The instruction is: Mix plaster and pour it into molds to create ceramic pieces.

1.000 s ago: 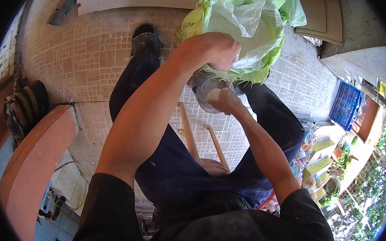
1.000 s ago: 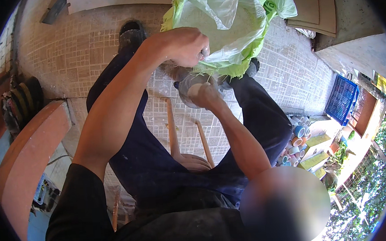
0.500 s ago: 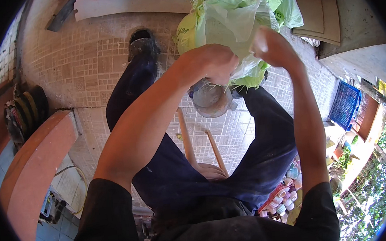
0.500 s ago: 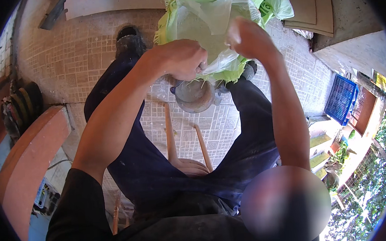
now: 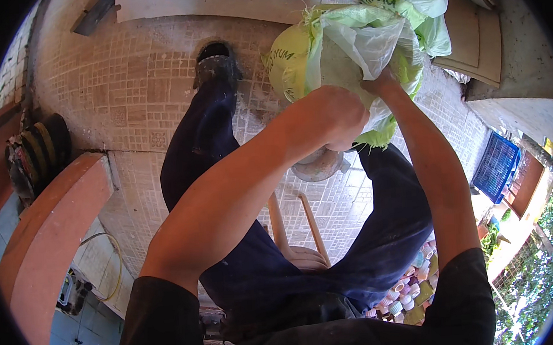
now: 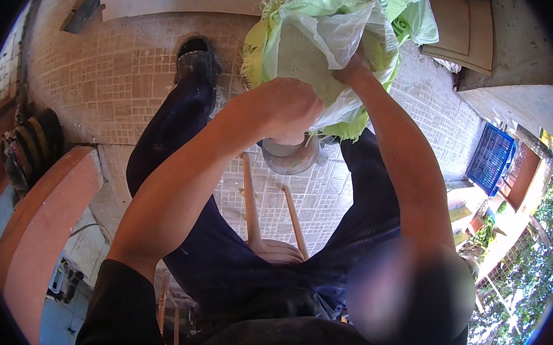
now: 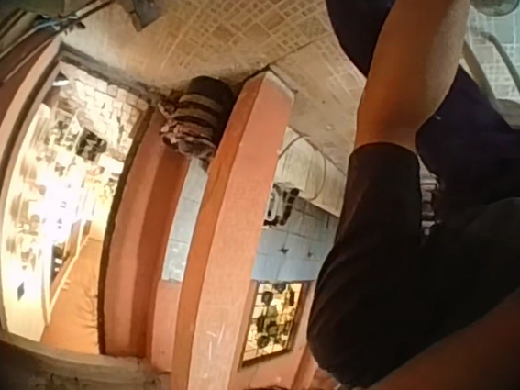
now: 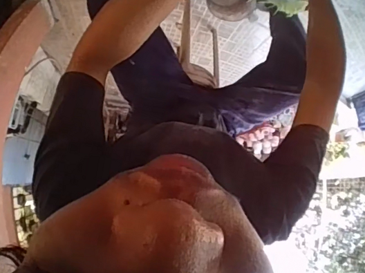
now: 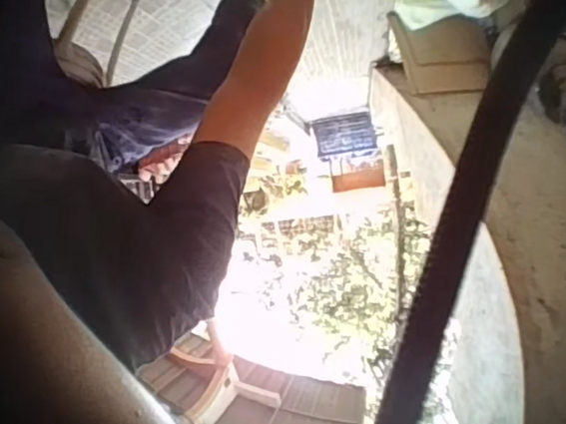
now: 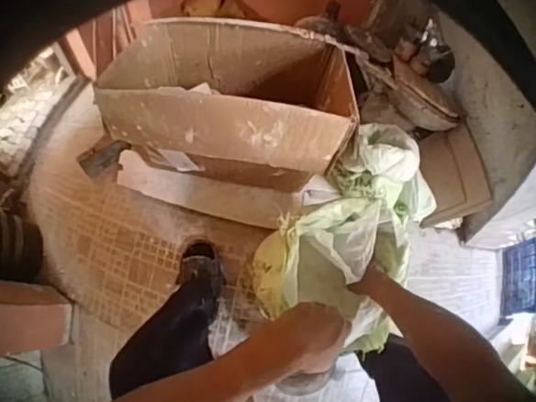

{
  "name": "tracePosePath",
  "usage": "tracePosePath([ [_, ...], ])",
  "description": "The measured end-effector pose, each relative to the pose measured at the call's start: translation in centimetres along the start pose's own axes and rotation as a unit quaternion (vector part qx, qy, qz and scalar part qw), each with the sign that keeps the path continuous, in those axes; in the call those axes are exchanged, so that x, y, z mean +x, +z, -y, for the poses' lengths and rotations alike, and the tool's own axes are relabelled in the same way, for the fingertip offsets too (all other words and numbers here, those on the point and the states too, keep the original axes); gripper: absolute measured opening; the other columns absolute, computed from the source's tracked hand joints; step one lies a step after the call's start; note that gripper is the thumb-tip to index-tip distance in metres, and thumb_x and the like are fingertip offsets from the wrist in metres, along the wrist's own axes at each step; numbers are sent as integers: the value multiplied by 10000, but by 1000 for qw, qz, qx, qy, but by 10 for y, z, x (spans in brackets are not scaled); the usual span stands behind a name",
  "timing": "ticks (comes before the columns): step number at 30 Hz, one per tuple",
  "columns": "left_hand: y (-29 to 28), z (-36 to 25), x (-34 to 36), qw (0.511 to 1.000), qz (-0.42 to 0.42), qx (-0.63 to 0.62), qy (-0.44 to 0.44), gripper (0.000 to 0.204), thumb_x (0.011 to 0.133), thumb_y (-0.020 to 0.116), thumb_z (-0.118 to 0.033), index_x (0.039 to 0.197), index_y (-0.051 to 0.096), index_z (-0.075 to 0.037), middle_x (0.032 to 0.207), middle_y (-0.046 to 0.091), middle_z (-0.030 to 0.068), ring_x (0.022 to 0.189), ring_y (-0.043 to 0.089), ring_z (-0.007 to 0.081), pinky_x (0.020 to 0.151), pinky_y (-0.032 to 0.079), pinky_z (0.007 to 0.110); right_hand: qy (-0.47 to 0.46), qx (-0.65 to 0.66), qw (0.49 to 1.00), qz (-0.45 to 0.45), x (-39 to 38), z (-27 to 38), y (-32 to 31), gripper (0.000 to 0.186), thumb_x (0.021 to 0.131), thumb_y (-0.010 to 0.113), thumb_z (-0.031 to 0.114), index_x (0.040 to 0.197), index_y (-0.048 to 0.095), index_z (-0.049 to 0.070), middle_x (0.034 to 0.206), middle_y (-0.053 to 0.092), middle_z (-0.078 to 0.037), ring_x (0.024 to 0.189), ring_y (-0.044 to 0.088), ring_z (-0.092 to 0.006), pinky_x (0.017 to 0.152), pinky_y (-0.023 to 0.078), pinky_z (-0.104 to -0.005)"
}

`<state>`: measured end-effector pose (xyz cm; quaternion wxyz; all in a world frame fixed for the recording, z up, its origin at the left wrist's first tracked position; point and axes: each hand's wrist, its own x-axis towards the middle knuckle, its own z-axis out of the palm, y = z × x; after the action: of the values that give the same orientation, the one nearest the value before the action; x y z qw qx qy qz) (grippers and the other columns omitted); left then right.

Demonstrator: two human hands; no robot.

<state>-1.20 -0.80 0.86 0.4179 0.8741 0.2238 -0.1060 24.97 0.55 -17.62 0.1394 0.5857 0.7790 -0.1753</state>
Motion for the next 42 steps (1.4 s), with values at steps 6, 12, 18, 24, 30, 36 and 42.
tracePosePath([
  [6, 10, 2, 2, 1000, -24, -5, 4, 159, 642, 587, -48, 756, 669, 27, 779, 644, 204, 796, 644, 328, 708, 520, 396, 17, 80, 994, 70, 21, 46, 15, 624, 723, 621, 254, 1271, 421, 34, 1306, 428, -207, 1227, 389, -345, 1019, 338, -403],
  [12, 7, -1, 1, 1000, -20, 1, 16, 130, 650, 585, -45, 722, 676, 15, 758, 644, 201, 779, 645, 316, 703, 514, 391, 55, 208, 976, 46, 40, 100, 10, 685, 715, 636, 311, 1273, 393, -2, 1303, 417, -238, 1195, 410, -376, 1006, 347, -410],
  [18, 12, 7, 0, 1000, -8, 7, 10, 139, 633, 593, -58, 713, 674, 21, 745, 641, 201, 764, 645, 318, 693, 514, 388, -22, 467, 883, 45, 57, 132, 9, 715, 719, 633, 344, 1287, 372, -2, 1306, 408, -254, 1175, 428, -372, 990, 358, -404],
  [24, 0, -4, 25, 999, 8, 10, 39, 130, 606, 594, -64, 677, 647, 31, 731, 626, 216, 747, 632, 349, 672, 502, 407, -86, 404, 910, -9, 49, 43, 56, 746, 737, 624, 377, 1305, 337, -11, 1257, 460, -215, 1097, 485, -297, 928, 392, -358],
  [30, 8, 8, 12, 998, 61, -30, 1, 147, 600, 574, -48, 702, 642, 32, 730, 613, 233, 713, 616, 370, 658, 484, 423, -1, 493, 868, -57, -17, 80, -22, 796, 666, 727, 251, 1301, 336, -25, 1158, 502, -125, 1045, 493, -195, 901, 407, -337],
  [36, 2, 3, 14, 996, 90, -15, -13, 169, 605, 566, -37, 734, 642, 39, 737, 608, 241, 714, 609, 375, 662, 484, 417, -21, 449, 873, -189, -50, 89, -58, 822, 570, 793, 99, 1279, 387, 7, 1161, 535, -184, 1106, 521, -275, 939, 409, -353],
  [42, 4, 3, 15, 996, 77, -31, -20, 146, 628, 561, -34, 731, 643, 28, 710, 597, 239, 692, 602, 373, 635, 469, 421, -11, 450, 869, -203, -58, 88, -74, 782, 572, 830, 163, 1226, 435, -7, 1113, 575, -185, 1043, 567, -285, 902, 442, -350],
])
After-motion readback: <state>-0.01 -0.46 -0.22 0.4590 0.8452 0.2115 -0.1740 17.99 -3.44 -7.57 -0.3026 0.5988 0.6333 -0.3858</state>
